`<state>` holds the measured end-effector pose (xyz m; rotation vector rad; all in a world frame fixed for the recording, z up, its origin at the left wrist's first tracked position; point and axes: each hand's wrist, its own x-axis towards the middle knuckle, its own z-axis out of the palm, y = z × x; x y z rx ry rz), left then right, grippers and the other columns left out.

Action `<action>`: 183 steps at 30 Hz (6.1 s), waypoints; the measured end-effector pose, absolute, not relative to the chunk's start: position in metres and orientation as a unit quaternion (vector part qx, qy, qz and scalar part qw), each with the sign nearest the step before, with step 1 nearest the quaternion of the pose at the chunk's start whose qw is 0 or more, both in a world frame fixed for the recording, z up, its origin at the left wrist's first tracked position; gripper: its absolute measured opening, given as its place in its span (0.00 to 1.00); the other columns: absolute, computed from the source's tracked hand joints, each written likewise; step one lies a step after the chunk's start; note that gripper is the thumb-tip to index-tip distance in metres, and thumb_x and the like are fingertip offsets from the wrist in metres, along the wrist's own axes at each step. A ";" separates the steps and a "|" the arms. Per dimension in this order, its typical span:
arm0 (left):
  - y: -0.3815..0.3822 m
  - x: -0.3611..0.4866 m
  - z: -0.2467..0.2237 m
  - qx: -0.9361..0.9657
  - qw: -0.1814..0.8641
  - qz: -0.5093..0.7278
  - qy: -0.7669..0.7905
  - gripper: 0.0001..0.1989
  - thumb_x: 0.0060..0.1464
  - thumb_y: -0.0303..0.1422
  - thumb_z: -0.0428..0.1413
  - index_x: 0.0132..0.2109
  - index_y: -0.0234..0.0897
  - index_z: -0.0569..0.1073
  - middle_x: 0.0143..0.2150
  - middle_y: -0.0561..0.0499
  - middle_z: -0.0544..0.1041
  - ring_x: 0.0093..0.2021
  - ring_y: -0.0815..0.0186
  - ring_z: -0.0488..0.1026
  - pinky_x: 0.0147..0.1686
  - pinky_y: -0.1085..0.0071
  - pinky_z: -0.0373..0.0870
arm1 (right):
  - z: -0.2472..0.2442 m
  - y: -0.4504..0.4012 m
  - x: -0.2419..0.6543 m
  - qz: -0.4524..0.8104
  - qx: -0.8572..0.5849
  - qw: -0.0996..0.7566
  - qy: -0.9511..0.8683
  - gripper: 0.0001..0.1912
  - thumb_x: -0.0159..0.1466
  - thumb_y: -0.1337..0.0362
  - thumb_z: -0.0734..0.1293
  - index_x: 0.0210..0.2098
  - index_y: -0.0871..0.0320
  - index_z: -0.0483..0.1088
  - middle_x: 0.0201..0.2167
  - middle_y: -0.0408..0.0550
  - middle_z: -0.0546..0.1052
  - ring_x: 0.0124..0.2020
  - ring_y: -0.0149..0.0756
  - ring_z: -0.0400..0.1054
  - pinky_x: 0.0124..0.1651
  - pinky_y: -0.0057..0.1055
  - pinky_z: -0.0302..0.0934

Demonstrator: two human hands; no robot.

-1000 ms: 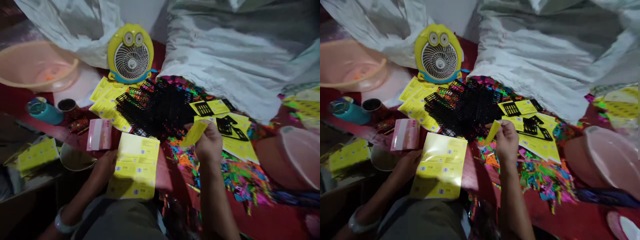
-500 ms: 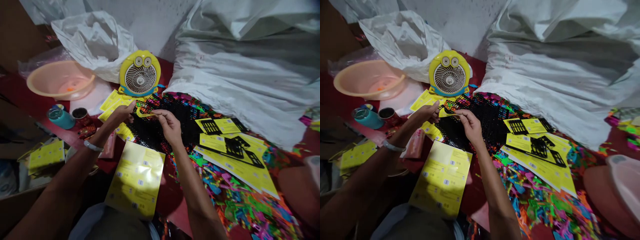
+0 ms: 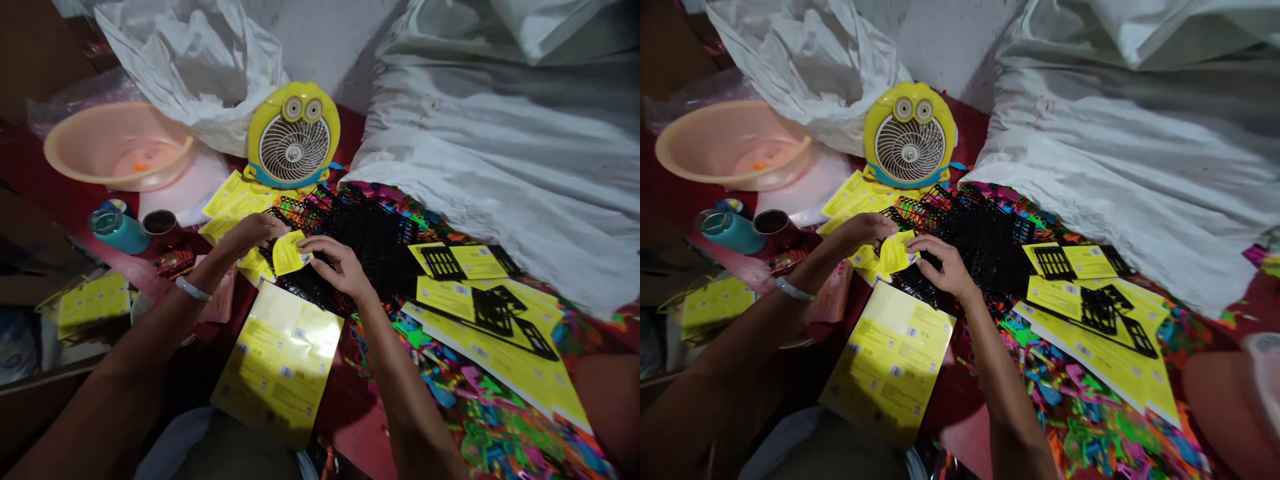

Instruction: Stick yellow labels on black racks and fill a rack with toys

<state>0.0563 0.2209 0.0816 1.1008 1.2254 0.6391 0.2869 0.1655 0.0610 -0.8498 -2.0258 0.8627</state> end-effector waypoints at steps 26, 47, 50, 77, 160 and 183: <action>0.240 0.065 0.075 0.464 0.529 0.422 0.572 0.09 0.41 0.25 0.59 0.35 0.35 0.73 0.28 0.56 0.74 0.28 0.71 0.70 0.30 0.74 0.68 | 0.026 0.200 0.260 0.477 -0.557 0.438 -0.520 0.19 0.54 0.51 0.74 0.38 0.56 0.71 0.27 0.40 0.76 0.26 0.30 0.66 0.26 0.27 0.60; 0.254 0.053 0.044 0.620 0.378 0.256 0.639 0.12 0.42 0.22 0.61 0.37 0.37 0.78 0.34 0.52 0.82 0.38 0.62 0.78 0.42 0.69 0.71 | 0.014 0.203 0.247 0.399 -0.669 0.411 -0.472 0.11 0.57 0.58 0.73 0.27 0.56 0.70 0.23 0.41 0.77 0.20 0.31 0.70 0.25 0.26 0.59; 0.255 0.053 0.043 0.628 0.370 0.248 0.638 0.12 0.43 0.22 0.61 0.38 0.37 0.78 0.35 0.51 0.82 0.39 0.61 0.78 0.43 0.69 0.71 | 0.014 0.204 0.247 0.400 -0.670 0.407 -0.475 0.12 0.57 0.57 0.74 0.27 0.56 0.69 0.23 0.42 0.78 0.20 0.31 0.70 0.25 0.26 0.59; 0.264 0.051 0.047 0.567 0.434 0.249 0.654 0.13 0.36 0.23 0.62 0.35 0.35 0.81 0.21 0.55 0.70 0.28 0.64 0.68 0.31 0.69 0.63 | 0.017 0.205 0.247 0.392 -0.687 0.382 -0.478 0.08 0.58 0.63 0.72 0.27 0.56 0.69 0.17 0.36 0.71 0.17 0.29 0.64 0.25 0.27 0.54; 0.218 0.035 0.055 0.949 0.117 0.052 0.289 0.15 0.61 0.30 0.54 0.52 0.45 0.79 0.53 0.43 0.83 0.55 0.55 0.80 0.68 0.47 0.59 | 0.042 0.117 0.256 0.130 -0.553 0.200 -0.798 0.17 0.72 0.62 0.65 0.58 0.59 0.75 0.64 0.60 0.74 0.63 0.46 0.69 0.67 0.44 0.62; 0.145 0.032 0.076 0.916 0.000 0.175 0.362 0.10 0.68 0.36 0.53 0.49 0.39 0.76 0.51 0.40 0.80 0.58 0.51 0.74 0.59 0.51 0.69 | 0.056 0.036 0.299 0.142 -0.647 0.241 -0.709 0.11 0.71 0.59 0.66 0.46 0.53 0.80 0.40 0.49 0.85 0.39 0.42 0.81 0.45 0.37 0.75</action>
